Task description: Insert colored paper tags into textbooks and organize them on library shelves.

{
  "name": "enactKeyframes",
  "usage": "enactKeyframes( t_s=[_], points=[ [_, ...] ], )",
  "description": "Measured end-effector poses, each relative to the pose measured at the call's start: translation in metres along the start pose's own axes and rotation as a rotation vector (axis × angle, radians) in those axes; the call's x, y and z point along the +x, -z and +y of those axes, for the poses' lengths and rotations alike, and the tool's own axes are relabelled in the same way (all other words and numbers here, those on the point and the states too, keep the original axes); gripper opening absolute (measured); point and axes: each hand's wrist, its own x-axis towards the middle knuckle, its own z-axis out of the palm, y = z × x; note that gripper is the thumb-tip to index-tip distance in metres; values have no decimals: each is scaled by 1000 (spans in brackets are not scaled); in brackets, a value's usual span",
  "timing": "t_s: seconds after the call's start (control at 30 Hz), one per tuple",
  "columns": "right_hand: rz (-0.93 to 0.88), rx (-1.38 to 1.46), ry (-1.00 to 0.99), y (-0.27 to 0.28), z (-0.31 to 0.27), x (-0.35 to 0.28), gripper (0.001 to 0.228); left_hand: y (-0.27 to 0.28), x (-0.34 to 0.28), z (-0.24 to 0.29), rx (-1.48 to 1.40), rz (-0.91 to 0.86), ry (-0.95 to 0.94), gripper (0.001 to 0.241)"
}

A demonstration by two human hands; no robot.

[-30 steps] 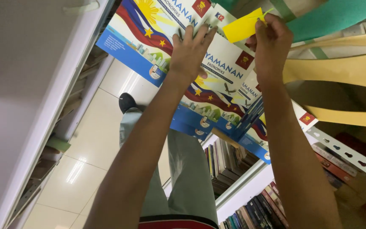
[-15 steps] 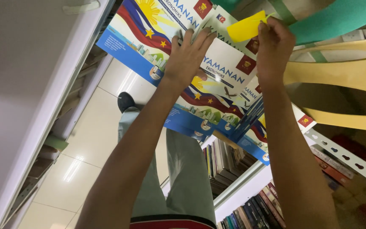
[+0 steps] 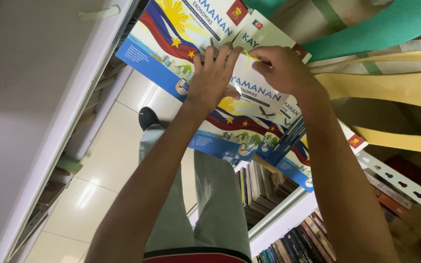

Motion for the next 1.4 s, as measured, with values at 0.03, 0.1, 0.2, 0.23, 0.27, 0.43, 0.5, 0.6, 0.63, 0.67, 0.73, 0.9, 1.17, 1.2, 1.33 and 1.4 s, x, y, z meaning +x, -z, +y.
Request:
enactKeyframes(
  t_s=[0.03,0.1,0.2,0.23,0.27,0.43,0.5,0.6,0.63,0.67,0.73,0.9,1.17,1.2,1.33,1.4],
  points=[
    [0,0,-2,-2,1,2,27,-1,1,0,-2,-1,-2,116],
    [-32,-29,-94,-6,3,8,21,-3,1,-1,-106,41,-1,103],
    [25,-28,-18,-13,11,13,18,-6,5,-1,-172,79,15,82],
    [23,-27,-16,-19,20,14,18,-8,6,-2,-171,79,17,82],
    [82,6,62,-26,29,15,17,-10,8,-2,-171,79,21,74],
    [211,-11,124,-41,37,13,15,-18,16,-3,-179,47,28,59],
    [205,170,-34,-46,38,13,9,-23,18,-4,-170,42,18,58],
    [281,237,-15,-53,37,11,10,-22,17,-6,-164,25,10,58],
    [282,238,-16,-57,41,10,10,-23,17,-6,-164,24,8,58],
    [323,135,-6,-61,44,9,10,-23,17,-6,-147,11,13,58],
    [364,33,4,-64,41,6,10,-26,16,-5,-129,-4,16,58],
    [581,-343,-158,-89,18,-27,43,-31,-6,9,-98,112,177,74],
    [787,223,-632,-228,-27,-159,66,-30,-137,30,-374,3,540,63],
    [713,518,-798,-233,-33,-168,66,-33,-147,31,-387,-15,551,59],
    [822,334,-715,-252,-26,-183,54,-18,-158,45,-377,33,503,56],
    [786,223,-741,-245,-35,-188,36,-7,-162,56,-383,29,548,63]
  ],
)
